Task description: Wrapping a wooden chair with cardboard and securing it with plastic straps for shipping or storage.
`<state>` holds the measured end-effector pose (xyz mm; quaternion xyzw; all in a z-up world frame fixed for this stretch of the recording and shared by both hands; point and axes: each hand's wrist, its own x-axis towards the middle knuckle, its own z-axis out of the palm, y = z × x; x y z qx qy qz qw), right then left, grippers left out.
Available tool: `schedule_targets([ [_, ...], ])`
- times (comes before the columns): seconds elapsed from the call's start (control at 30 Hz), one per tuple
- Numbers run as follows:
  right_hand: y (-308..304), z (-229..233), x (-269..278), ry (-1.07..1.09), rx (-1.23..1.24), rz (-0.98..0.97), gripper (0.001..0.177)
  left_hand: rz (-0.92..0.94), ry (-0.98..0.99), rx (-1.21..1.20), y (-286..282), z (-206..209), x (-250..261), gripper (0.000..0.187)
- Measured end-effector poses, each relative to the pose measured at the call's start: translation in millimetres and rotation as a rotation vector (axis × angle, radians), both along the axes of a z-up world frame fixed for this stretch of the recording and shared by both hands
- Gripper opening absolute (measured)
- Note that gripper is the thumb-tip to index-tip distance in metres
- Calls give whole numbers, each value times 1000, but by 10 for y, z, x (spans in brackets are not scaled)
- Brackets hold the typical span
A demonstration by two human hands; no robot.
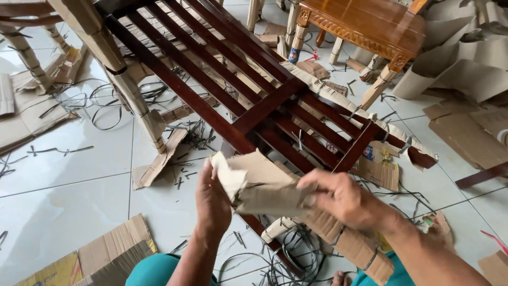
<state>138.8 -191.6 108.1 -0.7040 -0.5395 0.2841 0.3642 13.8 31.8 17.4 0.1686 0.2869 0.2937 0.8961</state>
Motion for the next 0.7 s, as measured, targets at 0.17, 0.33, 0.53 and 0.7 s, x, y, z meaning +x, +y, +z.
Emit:
schedule_targets([
  [0.17, 115, -84, 428, 256, 225, -565, 31, 43, 188, 568, 57, -221, -67, 31],
  [0.33, 396, -123, 536, 394, 295, -707, 44, -124, 98, 700, -103, 26, -5, 28],
  [0.53, 638, -113, 290, 558, 282, -748, 46, -179, 96, 758, -110, -108, 94, 30],
  [0.7, 648, -209, 329, 543, 343, -660, 52, -103, -16, 701, -71, -107, 169, 41],
])
